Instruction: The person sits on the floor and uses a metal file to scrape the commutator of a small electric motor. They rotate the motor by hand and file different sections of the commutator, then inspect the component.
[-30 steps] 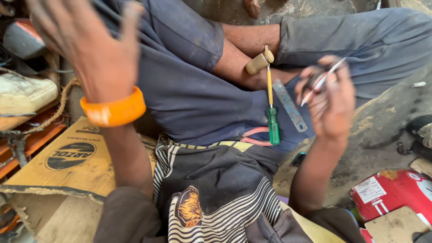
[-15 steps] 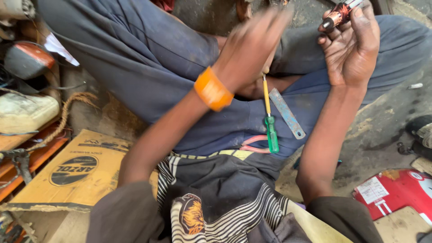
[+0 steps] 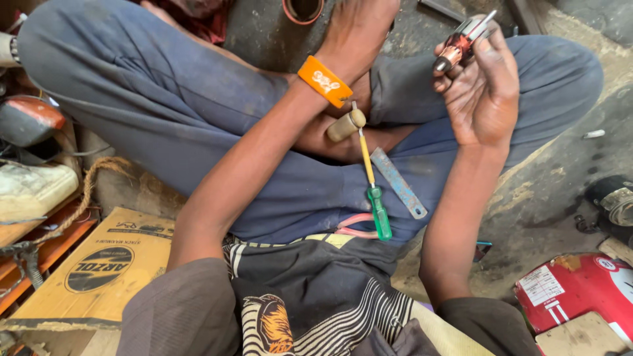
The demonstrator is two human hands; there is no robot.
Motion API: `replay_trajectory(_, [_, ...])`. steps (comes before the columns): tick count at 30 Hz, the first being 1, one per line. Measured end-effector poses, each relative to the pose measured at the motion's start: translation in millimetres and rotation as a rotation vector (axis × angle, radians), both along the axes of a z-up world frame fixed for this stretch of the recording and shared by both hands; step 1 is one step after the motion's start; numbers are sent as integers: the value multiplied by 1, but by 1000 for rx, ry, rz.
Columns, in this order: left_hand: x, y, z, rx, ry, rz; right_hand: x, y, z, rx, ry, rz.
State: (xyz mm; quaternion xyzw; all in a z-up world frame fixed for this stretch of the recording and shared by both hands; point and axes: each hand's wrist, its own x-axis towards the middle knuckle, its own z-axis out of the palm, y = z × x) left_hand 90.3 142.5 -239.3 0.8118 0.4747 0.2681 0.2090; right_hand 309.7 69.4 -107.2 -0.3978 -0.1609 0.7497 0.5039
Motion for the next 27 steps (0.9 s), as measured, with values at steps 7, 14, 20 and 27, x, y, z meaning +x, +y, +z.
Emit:
replay_trajectory(7, [-15, -11, 79, -65, -184, -55, 1, -1, 1, -4, 19, -32])
replay_trajectory(14, [-46, -65, 157, -97, -373, -106, -7, -10, 5, 43, -85, -20])
replay_trajectory(20, [-78, -119, 202, -186, -356, -91, -51, -49, 28, 139, -159, -58])
replay_trajectory(27, [-85, -149, 230, -24, -301, -75, -118, -103, 59, 163, -171, -235])
